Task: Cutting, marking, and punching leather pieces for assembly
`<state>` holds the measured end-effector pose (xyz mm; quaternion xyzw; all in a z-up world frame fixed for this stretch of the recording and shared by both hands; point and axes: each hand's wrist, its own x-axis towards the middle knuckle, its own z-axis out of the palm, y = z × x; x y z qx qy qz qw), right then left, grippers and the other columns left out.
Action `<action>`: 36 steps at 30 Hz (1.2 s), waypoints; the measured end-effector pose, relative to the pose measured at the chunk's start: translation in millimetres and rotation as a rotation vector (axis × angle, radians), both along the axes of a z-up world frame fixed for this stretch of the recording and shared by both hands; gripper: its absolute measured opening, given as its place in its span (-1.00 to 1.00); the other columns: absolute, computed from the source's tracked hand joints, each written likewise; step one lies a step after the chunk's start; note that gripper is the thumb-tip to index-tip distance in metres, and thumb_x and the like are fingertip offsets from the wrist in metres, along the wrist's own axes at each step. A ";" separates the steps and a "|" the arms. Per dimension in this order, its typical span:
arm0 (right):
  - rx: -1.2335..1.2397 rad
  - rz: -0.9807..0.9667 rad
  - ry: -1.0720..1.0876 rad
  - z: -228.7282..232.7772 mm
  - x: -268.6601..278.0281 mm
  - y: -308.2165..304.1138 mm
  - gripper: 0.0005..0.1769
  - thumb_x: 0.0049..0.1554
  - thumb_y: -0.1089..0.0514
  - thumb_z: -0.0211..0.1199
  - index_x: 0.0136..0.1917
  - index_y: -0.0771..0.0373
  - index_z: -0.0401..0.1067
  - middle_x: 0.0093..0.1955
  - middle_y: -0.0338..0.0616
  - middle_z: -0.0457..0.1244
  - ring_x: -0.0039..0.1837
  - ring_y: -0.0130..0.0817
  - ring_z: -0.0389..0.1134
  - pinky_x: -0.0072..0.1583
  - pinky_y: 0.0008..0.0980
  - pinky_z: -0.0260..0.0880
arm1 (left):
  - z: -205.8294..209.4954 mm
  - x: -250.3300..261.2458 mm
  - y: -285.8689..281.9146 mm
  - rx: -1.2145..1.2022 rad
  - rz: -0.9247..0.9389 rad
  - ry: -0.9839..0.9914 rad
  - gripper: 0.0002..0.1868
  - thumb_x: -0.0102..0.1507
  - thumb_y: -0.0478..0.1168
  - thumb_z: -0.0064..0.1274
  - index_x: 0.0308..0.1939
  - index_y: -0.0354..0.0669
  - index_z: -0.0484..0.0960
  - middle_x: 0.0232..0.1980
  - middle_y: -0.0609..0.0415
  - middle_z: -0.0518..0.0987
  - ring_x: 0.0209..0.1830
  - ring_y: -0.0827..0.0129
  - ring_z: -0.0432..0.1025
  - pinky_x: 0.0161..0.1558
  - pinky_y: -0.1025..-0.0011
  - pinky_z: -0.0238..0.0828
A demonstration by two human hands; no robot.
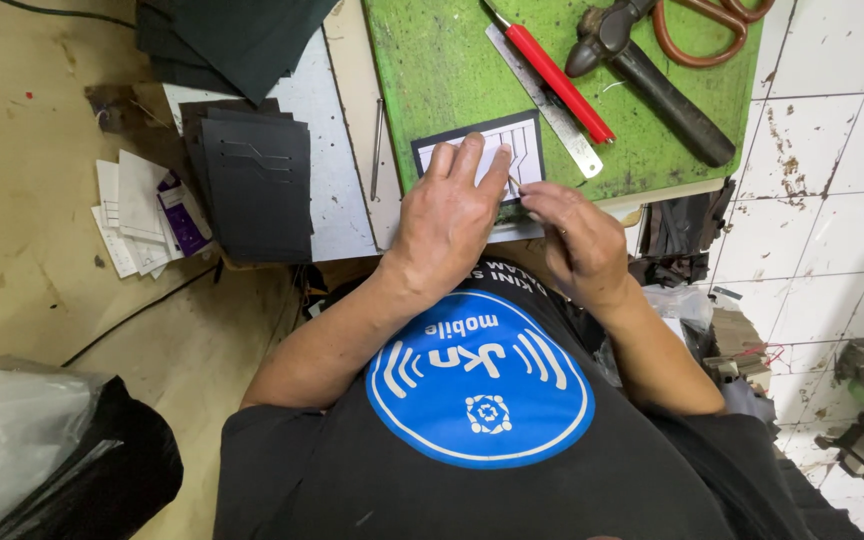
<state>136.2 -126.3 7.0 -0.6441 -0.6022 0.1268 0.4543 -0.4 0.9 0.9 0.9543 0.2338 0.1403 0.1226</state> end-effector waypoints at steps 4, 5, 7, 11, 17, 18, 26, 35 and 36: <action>-0.015 -0.006 -0.036 2.7 0.0 -6.3 -0.85 0.26 0.43 0.19 0.07 0.42 0.56 0.05 0.12 0.43 0.05 0.12 0.49 0.04 -0.07 0.49 | 1.1 0.5 -0.6 -0.010 0.004 0.012 -0.60 0.20 -0.13 0.33 0.09 -0.10 0.67 0.04 -0.11 0.43 -0.04 0.17 0.41 -0.29 0.45 0.65; -0.023 0.009 -0.028 0.0 0.7 -12.0 -0.84 0.24 0.45 0.19 0.06 0.43 0.55 0.04 0.13 0.42 0.03 0.14 0.49 0.03 -0.05 0.50 | 0.0 0.5 -0.8 -0.021 0.002 0.011 -0.60 0.20 -0.14 0.33 0.09 -0.11 0.67 0.04 -0.12 0.43 -0.04 0.17 0.40 -0.30 0.45 0.65; -0.032 0.026 -0.019 2.0 -0.4 -16.8 -0.83 0.23 0.47 0.19 0.06 0.43 0.54 0.03 0.15 0.42 0.02 0.16 0.49 0.02 -0.03 0.51 | -0.9 0.4 -0.4 -0.032 0.003 0.010 -0.60 0.20 -0.14 0.33 0.10 -0.11 0.67 0.04 -0.12 0.42 -0.05 0.17 0.40 -0.32 0.46 0.65; -0.058 0.010 -0.015 -1.9 4.1 -20.2 -0.86 0.25 0.45 0.19 0.03 0.42 0.54 0.02 0.11 0.43 0.02 0.14 0.49 0.01 -0.06 0.50 | -1.6 0.5 -0.5 -0.033 -0.012 0.013 -0.58 0.20 -0.15 0.32 0.11 -0.13 0.65 0.05 -0.12 0.41 -0.04 0.16 0.40 -0.31 0.44 0.66; 0.013 -0.039 0.035 17.3 17.3 10.1 -0.87 0.32 0.47 0.12 0.06 0.51 0.49 0.02 0.19 0.41 0.03 0.17 0.47 0.03 -0.02 0.50 | 0.8 -5.7 5.8 -0.145 -0.047 0.006 -0.54 0.20 -0.24 0.31 0.14 -0.30 0.60 0.07 -0.14 0.40 -0.04 0.14 0.38 -0.36 0.37 0.66; 0.027 -0.059 0.031 23.7 16.9 18.8 -0.87 0.35 0.44 0.11 0.07 0.50 0.49 0.04 0.16 0.41 0.05 0.16 0.48 0.03 -0.05 0.50 | 0.1 -7.0 6.9 -0.201 -0.065 0.006 -0.54 0.21 -0.28 0.28 0.16 -0.36 0.57 0.11 -0.16 0.39 -0.02 0.11 0.37 -0.40 0.29 0.66; 0.033 -0.041 0.073 15.8 11.0 36.5 -0.87 0.34 0.43 0.12 0.05 0.49 0.49 0.01 0.17 0.41 0.04 0.16 0.47 0.04 -0.03 0.49 | 4.6 -6.8 8.3 -0.187 -0.079 0.020 -0.54 0.22 -0.30 0.28 0.16 -0.40 0.58 0.09 -0.16 0.40 -0.02 0.14 0.37 -0.43 0.31 0.68; 0.016 -0.018 0.030 9.8 9.9 31.5 -0.87 0.32 0.44 0.15 0.06 0.48 0.51 0.00 0.17 0.40 0.01 0.17 0.47 0.04 -0.02 0.48 | -0.5 -7.2 8.3 -0.162 -0.085 0.012 -0.59 0.22 -0.29 0.27 0.12 -0.37 0.60 0.08 -0.14 0.40 -0.03 0.14 0.38 -0.41 0.37 0.67; 0.004 -0.015 0.020 10.1 9.3 28.8 -0.88 0.31 0.45 0.16 0.06 0.48 0.51 -0.01 0.17 0.40 0.00 0.18 0.47 0.03 0.00 0.48 | -1.9 -7.7 8.2 -0.148 -0.088 0.012 -0.60 0.22 -0.28 0.28 0.11 -0.35 0.61 0.08 -0.13 0.40 -0.02 0.14 0.38 -0.41 0.38 0.67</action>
